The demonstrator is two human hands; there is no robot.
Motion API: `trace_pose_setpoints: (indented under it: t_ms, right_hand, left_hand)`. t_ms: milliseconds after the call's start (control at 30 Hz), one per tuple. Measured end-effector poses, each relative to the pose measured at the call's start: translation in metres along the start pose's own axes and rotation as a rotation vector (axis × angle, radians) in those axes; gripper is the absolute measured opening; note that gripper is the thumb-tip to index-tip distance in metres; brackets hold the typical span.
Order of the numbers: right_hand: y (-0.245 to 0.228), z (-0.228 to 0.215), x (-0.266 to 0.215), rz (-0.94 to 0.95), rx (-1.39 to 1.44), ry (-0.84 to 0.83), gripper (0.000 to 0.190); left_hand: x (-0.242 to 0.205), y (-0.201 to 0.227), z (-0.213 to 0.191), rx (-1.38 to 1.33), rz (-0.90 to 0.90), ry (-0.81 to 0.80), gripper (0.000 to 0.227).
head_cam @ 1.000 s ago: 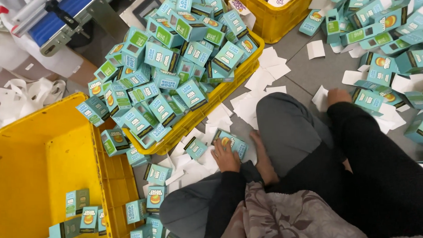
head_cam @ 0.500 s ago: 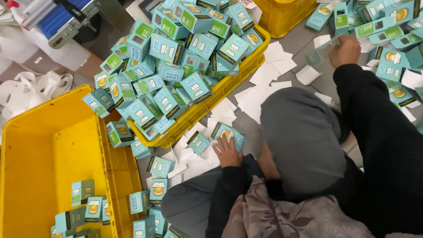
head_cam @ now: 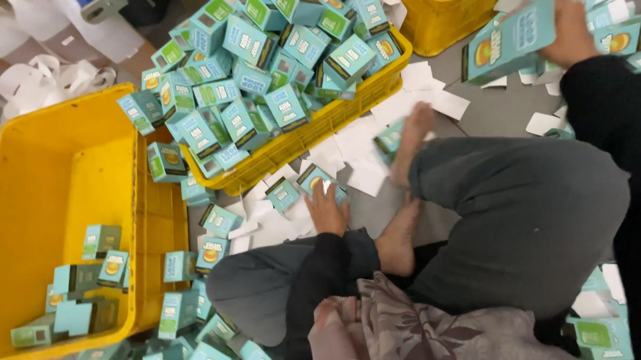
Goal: The person sits on the floor and assembles small teal and green cardboard boxes by hand. They pick up flat pieces of cardboard, fold them into box shapes, and place the finished boxes into a yellow crate. The process is repeated continuously throughout the video.
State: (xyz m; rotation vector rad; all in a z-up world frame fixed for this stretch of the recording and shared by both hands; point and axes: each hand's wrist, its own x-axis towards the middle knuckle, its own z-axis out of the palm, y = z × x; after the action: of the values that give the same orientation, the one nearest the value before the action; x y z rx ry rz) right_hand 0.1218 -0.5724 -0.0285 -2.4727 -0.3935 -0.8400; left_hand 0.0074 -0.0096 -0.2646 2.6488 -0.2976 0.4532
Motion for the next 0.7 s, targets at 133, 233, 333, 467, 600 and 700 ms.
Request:
trace_pose_setpoints:
  t_ms: [133,233,333,467,600,700]
  right_hand:
    - [0.024,-0.017,0.021,-0.017,0.139,-0.059,0.029]
    - [0.013,-0.018,0.04,-0.042,0.272,-0.115,0.031]
    - [-0.021,0.0,0.058,-0.055,0.405,-0.175,0.034]
    - [-0.065,0.027,0.085,-0.075,0.616,-0.28,0.037]
    - [-0.064,0.09,0.091,-0.048,0.637,-0.335,0.036]
    - [-0.086,0.114,0.106,0.006,0.545,-0.369,0.031]
  left_hand:
    - [0.028,0.095,-0.059,-0.541,-0.07,0.126,0.028]
    - [0.043,0.163,-0.122,-0.998,0.003,0.06,0.034]
    - [0.034,0.164,-0.103,-0.808,-0.202,0.216,0.114]
    - [-0.004,0.122,-0.014,-0.55,-0.279,-0.232,0.079]
    - [-0.023,0.077,0.041,-0.29,-0.555,-0.85,0.083]
    - [-0.033,0.043,0.09,-0.287,-0.561,-0.774,0.079]
